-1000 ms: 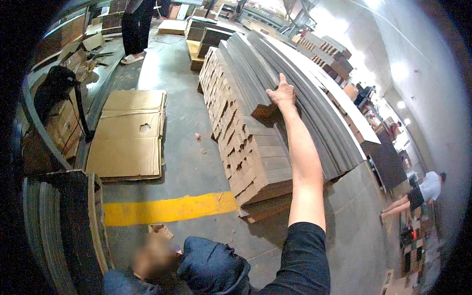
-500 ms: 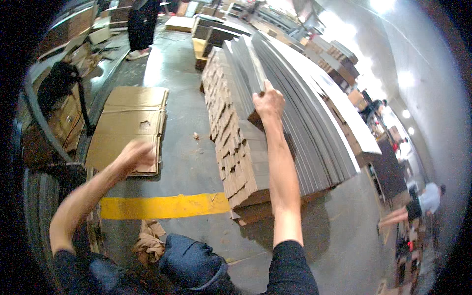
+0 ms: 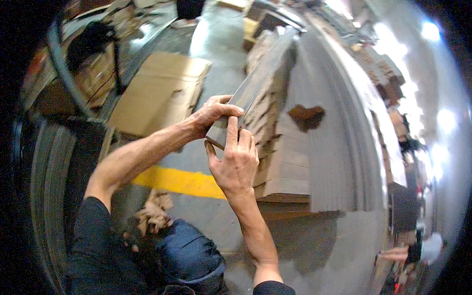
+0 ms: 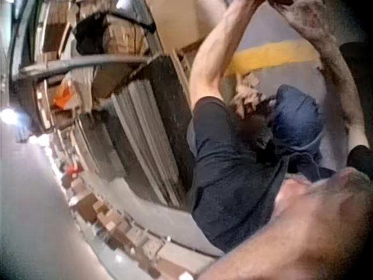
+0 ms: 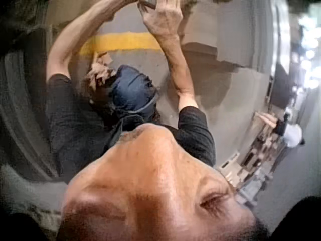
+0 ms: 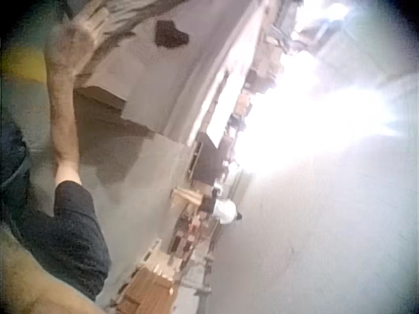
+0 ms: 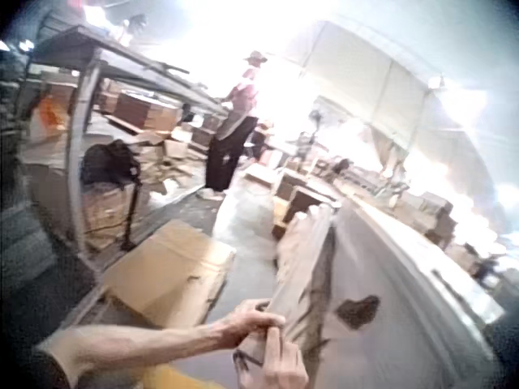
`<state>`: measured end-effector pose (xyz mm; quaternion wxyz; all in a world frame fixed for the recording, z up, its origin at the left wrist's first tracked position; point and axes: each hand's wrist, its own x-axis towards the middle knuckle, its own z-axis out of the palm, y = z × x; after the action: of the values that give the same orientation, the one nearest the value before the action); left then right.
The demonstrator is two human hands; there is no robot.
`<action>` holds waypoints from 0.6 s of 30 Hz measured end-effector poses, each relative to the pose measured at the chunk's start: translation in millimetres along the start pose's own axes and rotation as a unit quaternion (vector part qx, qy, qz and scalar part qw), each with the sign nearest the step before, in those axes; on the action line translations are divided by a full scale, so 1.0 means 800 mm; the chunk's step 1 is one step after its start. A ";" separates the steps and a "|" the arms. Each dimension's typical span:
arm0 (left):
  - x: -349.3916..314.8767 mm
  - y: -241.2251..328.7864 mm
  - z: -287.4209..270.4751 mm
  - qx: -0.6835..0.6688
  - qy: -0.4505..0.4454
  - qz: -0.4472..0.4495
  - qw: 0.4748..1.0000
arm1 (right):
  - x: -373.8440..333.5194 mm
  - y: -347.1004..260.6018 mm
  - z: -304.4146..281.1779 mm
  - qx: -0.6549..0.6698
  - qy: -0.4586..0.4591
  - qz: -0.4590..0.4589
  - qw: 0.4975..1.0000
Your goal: The person wipes individual long grey slats with a cloth and then gathers a bundle of them together to place on a pallet.
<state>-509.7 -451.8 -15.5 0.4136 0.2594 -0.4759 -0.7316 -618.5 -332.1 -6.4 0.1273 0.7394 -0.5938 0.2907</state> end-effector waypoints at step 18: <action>-0.314 -0.125 -0.283 0.123 0.229 -0.025 0.965 | -0.169 -0.187 0.235 0.460 -0.222 -0.105 0.853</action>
<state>-238.9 -326.5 -203.6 0.4581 0.4807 -0.4482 -0.5985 -440.7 -284.7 -211.4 -0.3329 0.8161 -0.3236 0.3441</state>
